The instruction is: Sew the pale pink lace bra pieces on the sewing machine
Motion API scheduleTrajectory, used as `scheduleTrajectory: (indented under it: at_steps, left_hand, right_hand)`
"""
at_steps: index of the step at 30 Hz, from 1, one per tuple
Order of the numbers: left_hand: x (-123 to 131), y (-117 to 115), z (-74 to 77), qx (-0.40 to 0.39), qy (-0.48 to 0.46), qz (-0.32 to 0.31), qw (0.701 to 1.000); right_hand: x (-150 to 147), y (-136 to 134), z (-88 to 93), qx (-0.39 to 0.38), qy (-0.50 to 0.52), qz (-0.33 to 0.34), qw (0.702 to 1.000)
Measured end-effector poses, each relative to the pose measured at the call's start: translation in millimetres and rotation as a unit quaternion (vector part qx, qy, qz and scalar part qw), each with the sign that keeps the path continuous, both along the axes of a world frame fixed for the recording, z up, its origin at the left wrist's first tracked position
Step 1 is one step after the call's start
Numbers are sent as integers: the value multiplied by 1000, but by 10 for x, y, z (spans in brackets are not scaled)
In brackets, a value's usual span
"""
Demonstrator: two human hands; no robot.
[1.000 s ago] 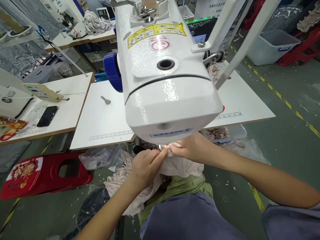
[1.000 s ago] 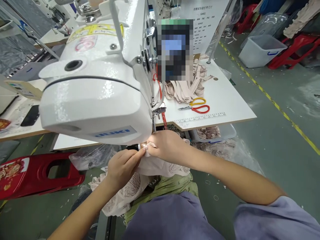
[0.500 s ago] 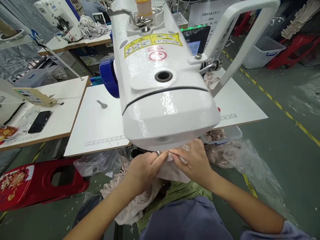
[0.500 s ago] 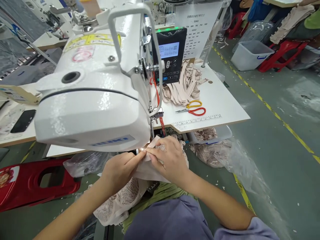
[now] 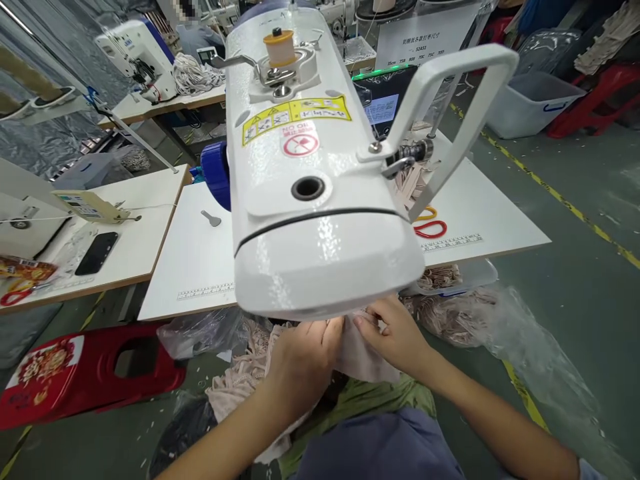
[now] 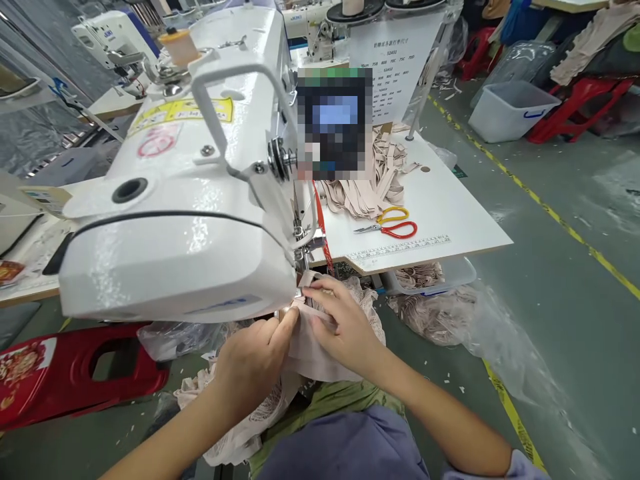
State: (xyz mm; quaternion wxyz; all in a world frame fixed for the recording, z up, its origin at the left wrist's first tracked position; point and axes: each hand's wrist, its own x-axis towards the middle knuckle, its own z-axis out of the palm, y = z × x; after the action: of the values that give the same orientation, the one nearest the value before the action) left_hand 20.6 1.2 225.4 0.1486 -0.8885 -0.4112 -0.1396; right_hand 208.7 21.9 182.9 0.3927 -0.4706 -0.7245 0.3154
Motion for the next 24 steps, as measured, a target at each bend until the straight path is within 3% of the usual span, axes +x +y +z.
scheduleTrajectory:
  at_steps: [10, 18, 24]
  left_hand:
    - [100, -31, -65, -4, -8, 64, 998]
    - [141, -82, -128, 1, -10, 88, 996]
    - [195, -112, -99, 7, 1, 86, 996]
  right_hand:
    - [39, 442, 186, 21, -32, 78, 996]
    - [32, 521, 278, 34, -68, 107, 991]
    - [75, 529, 194, 5, -34, 119, 992]
